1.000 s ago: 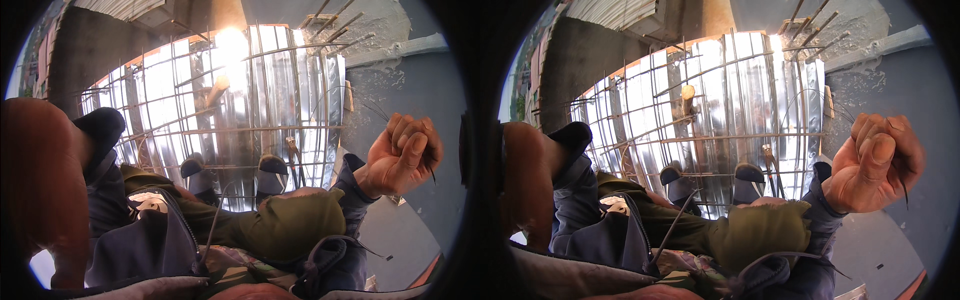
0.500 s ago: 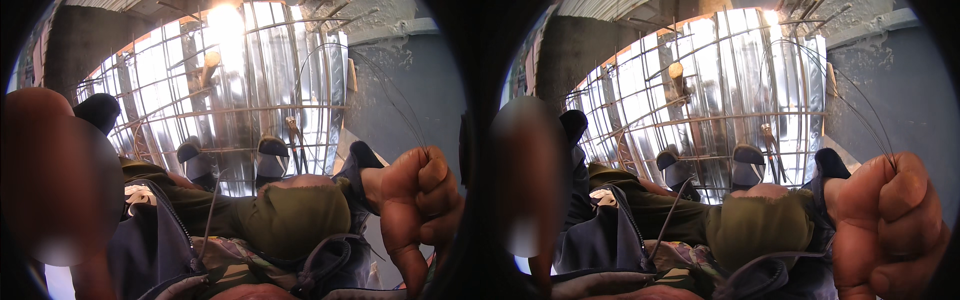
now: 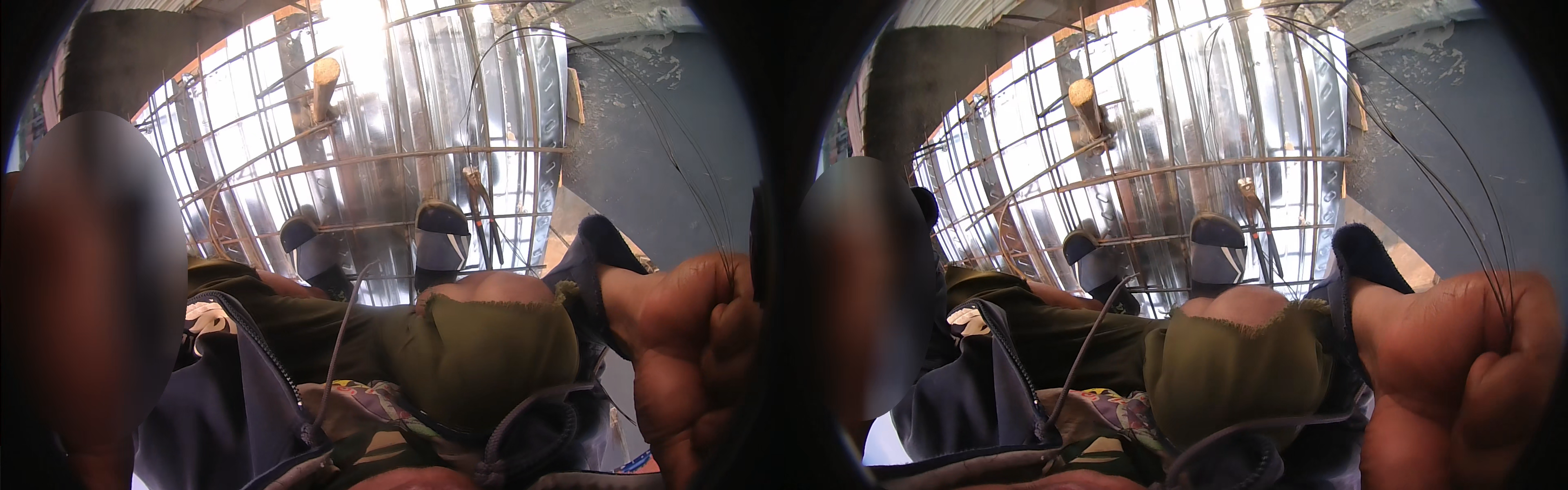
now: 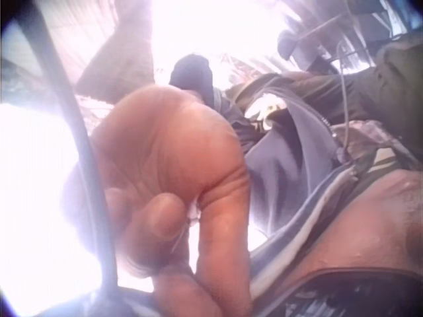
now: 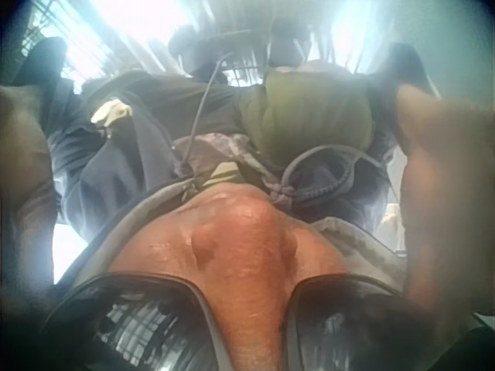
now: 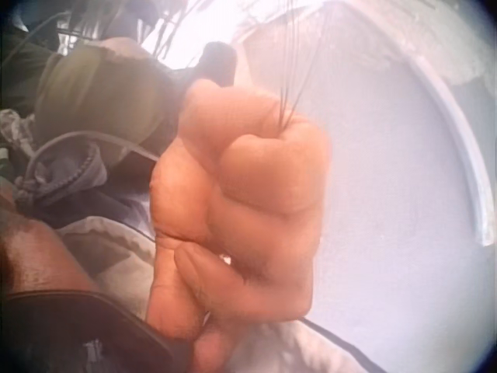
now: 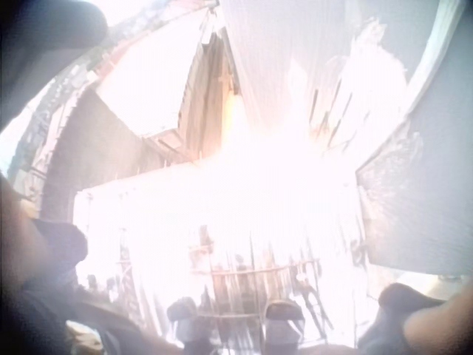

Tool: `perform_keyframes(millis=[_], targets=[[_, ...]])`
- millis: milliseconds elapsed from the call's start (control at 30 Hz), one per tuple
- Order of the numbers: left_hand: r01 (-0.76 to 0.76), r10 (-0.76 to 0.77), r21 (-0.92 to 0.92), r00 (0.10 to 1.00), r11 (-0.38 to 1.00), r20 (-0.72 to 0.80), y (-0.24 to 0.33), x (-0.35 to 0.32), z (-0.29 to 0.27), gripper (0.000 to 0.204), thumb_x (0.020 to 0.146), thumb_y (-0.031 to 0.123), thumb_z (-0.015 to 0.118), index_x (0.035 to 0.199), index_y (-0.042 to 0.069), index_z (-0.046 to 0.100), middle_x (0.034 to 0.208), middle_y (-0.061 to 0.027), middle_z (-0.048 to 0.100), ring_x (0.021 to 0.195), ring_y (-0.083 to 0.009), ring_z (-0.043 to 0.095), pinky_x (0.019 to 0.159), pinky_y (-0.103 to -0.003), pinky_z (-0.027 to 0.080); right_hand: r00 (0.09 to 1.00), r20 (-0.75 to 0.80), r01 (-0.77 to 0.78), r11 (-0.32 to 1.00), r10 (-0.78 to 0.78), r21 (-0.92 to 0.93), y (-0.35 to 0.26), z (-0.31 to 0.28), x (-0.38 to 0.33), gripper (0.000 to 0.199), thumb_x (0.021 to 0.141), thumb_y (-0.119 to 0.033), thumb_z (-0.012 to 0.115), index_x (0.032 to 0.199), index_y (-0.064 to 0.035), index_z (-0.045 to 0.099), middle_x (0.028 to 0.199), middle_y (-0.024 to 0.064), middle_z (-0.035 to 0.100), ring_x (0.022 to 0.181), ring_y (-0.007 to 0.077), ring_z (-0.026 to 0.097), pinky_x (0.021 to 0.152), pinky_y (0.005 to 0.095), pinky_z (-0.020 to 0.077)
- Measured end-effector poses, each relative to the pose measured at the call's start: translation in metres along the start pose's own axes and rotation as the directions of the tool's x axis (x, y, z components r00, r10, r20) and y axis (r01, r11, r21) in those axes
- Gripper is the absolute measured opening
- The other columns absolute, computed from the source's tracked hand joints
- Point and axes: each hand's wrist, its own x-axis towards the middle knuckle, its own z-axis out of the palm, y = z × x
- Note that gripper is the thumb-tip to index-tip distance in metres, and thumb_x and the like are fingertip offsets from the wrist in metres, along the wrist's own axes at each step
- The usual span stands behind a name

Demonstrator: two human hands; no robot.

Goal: The person is assembling a cylindrical rebar cage on a rooftop. They use pliers to twist and secure wire ties around the intersections of the vertical and horizontal steel bars. Another worker is visible nearby.

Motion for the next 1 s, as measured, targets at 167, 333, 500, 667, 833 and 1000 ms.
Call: perform_keyframes(millis=[167,333,500,667,833,1000], targets=[[0.045,-0.046,-0.013,0.997,0.999,-0.056,-0.008,-0.005,0.013,0.023,0.087,0.009,0.068,0.109,0.004,0.063,0.09,-0.0102,0.064,0.08,-0.026,0.062,0.073,-0.041,0.05,0.97,0.21,0.154,0.981,-0.127,-0.12,0.004,-0.026,0.024,0.015,0.095,-0.017,0.052,0.095,-0.0043,0.059,0.069,-0.0017,0.043,0.059,0.0082,0.031,0.058,0.026,0.0256],[0.206,-0.202,-0.067,0.978,0.976,0.052,-0.062,-0.027,0.088,0.023,0.086,0.01,0.068,0.108,0.004,0.063,0.089,-0.0099,0.064,0.08,-0.0259,0.062,0.073,-0.041,0.049,0.966,0.26,0.177,0.762,-0.012,-0.623,-0.001,-0.058,0.053,0.03,0.103,-0.017,0.047,0.11,0.0015,0.069,0.073,0.0003,0.049,0.061,0.0086,0.034,0.058,0.0261,0.0276],[0.436,-0.553,0.341,0.626,0.833,0.549,-0.119,-0.115,0.2,0.032,0.094,0.016,0.069,0.124,0.005,0.063,0.126,-0.0124,0.064,0.12,-0.028,0.061,0.107,-0.046,0.049,0.811,0.194,0.084,0.218,0.551,-0.972,0.073,-0.054,0.019,0.027,0.109,-0.018,0.051,0.113,0.0026,0.069,0.082,0.0097,0.064,0.068,0.021,0.052,0.063,0.0346,0.0405],[0.252,-0.544,0.487,0.491,0.836,0.68,-0.17,-0.175,0.249,0.041,0.102,0.024,0.066,0.14,0.013,0.055,0.157,-0.0092,0.05,0.151,-0.0249,0.042,0.133,-0.05,0.025,0.511,0.325,0.116,0.311,0.796,-0.943,0.175,-0.066,-0.078,0.022,0.107,-0.012,0.051,0.116,0.0016,0.066,0.11,0.0228,0.071,0.098,0.0436,0.067,0.089,0.0502,0.0516],[0.145,-0.394,0.473,0.782,0.869,0.483,-0.172,-0.203,0.251,0.033,0.095,0.025,0.069,0.124,0.013,0.057,0.128,-0.0047,0.06,0.136,-0.0204,0.051,0.124,-0.05,0.03,0.347,0.446,0.154,0.419,0.825,-0.895,0.219,-0.061,-0.152,0.022,0.108,-0.013,0.053,0.121,-0.003,0.067,0.109,0.0214,0.072,0.099,0.0426,0.068,0.087,0.0496,0.0534],[0.147,-0.404,0.425,0.677,0.893,0.615,-0.188,-0.18,0.256,0.03,0.094,0.034,0.067,0.112,0.01,0.063,0.107,-0.0026,0.06,0.123,-0.0191,0.056,0.119,-0.045,0.032,0.493,0.354,0.131,0.334,0.795,-0.933,0.232,-0.077,-0.189,0.018,0.105,-0.011,0.055,0.119,-0.0061,0.064,0.103,0.0186,0.073,0.097,0.0424,0.069,0.084,0.0508,0.0548]])
